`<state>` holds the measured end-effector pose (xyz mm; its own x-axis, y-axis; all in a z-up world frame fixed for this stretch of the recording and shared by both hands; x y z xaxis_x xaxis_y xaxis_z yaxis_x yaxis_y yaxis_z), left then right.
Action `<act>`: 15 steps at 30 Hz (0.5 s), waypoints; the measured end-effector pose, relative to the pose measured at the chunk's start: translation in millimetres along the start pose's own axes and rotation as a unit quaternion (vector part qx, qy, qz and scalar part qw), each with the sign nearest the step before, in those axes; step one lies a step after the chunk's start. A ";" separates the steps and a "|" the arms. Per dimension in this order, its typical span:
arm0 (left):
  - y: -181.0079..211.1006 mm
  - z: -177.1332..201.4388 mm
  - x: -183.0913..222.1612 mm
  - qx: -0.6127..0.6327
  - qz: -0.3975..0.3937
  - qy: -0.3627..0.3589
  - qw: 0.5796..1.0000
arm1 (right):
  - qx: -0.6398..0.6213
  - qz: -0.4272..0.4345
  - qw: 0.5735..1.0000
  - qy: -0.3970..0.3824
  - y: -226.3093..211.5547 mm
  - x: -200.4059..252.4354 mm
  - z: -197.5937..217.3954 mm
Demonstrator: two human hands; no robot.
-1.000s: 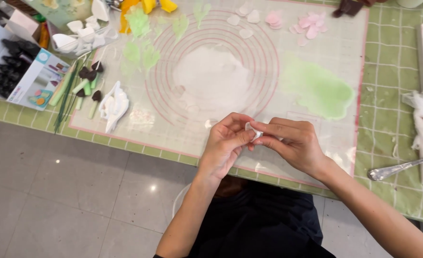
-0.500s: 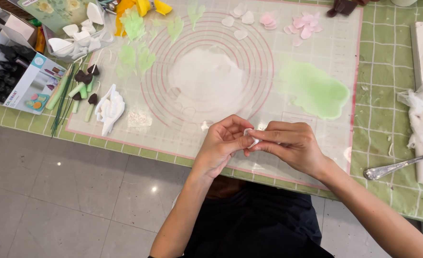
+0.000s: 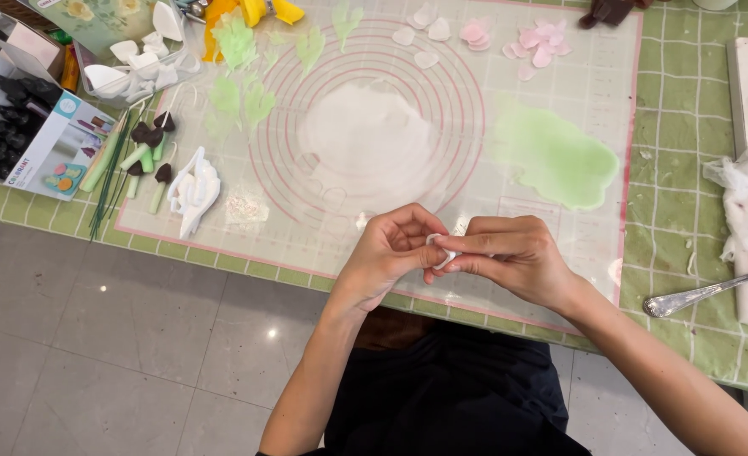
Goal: Creating and shaping small petals from wax sheets for decorative candle making.
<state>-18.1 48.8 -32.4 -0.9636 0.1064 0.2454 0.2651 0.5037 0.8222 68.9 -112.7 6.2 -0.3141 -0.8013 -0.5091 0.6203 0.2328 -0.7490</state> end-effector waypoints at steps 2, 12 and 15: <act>0.2 0.2 -0.3 -0.007 0.005 0.011 1.000 | 0.006 -0.006 1.000 0.000 3.0 1.8 -1.4; -4.5 6.3 -2.6 -0.018 -0.032 0.071 0.997 | -0.027 -0.117 0.992 0.048 17.2 4.7 3.4; -2.6 4.9 -0.8 -0.048 -0.044 0.103 0.993 | -0.049 -0.160 0.985 0.030 28.9 11.7 1.4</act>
<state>-18.1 51.6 -37.2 -0.9578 -0.1173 0.2623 0.1921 0.4178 0.8880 84.1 -116.1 -20.8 -0.5256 -0.8091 -0.2627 0.4113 0.0286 -0.9111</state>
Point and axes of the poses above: each hand's wrist, its own x-axis away from the middle knuckle, its own z-axis out of the back of the hand, y = z × x, the point moved 4 cm from there along -x, towards the middle knuckle, and after that the axes turned 10 degrees about z, right-handed, at the moved point
